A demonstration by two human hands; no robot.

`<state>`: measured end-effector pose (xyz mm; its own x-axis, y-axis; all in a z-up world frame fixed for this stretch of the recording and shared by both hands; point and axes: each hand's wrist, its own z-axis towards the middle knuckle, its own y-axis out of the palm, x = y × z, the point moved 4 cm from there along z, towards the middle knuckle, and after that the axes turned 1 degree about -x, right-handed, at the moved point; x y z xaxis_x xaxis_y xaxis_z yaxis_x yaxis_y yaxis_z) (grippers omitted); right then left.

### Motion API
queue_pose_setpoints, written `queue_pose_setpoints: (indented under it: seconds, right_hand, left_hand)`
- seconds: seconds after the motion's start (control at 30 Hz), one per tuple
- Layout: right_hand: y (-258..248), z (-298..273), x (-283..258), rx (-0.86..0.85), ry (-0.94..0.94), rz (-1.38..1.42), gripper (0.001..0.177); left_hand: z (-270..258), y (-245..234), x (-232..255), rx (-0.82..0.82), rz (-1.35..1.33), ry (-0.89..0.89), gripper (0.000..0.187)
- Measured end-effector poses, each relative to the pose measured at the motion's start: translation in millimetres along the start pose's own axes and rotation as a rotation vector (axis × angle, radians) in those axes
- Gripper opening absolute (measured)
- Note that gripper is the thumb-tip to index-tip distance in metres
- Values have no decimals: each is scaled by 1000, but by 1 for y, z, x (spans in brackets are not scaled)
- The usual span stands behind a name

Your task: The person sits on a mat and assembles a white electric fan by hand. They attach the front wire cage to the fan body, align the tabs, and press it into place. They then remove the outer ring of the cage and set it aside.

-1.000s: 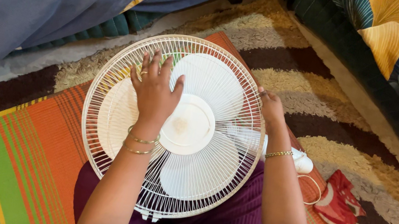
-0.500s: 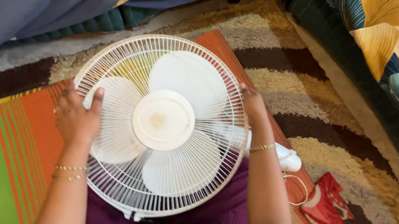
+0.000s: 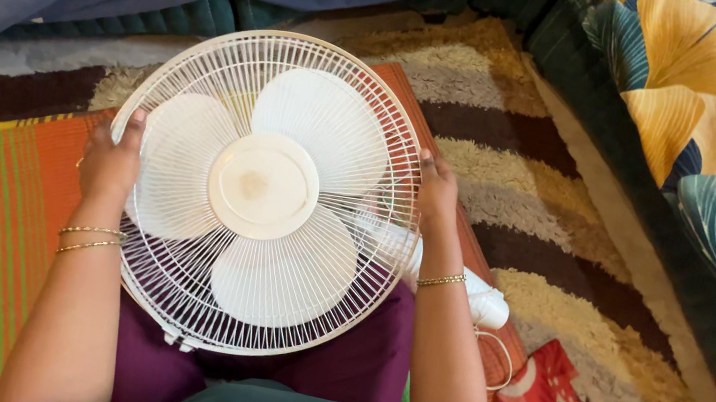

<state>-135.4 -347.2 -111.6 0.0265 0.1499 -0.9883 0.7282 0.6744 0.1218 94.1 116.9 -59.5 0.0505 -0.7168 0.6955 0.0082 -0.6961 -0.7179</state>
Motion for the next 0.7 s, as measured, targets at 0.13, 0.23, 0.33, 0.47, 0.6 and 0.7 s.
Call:
queue_pose_setpoints:
  seconds: [0.13, 0.23, 0.33, 0.47, 0.6, 0.7]
  right_hand:
    - [-10, 13, 18, 82, -30, -183, 40]
    - [-21, 20, 28, 119, -21, -252, 45]
    - [-26, 15, 28, 91, -4, -78, 38]
    - [-29, 2, 26, 137, 96, -107, 43]
    - [-25, -3, 23, 122, 98, -54, 47]
    - [-21, -11, 14, 129, 128, -7, 46]
  left_hand:
    - [-10, -5, 5, -3, -32, 32, 81]
    - [-25, -13, 26, -29, -125, 186, 73]
    - [-38, -19, 40, -24, -180, 329, 67]
    - [-43, -17, 34, 15, -266, 321, 65]
    - [-29, -12, 20, 30, -269, 290, 66]
    - [-18, -10, 4, 80, -345, 261, 54]
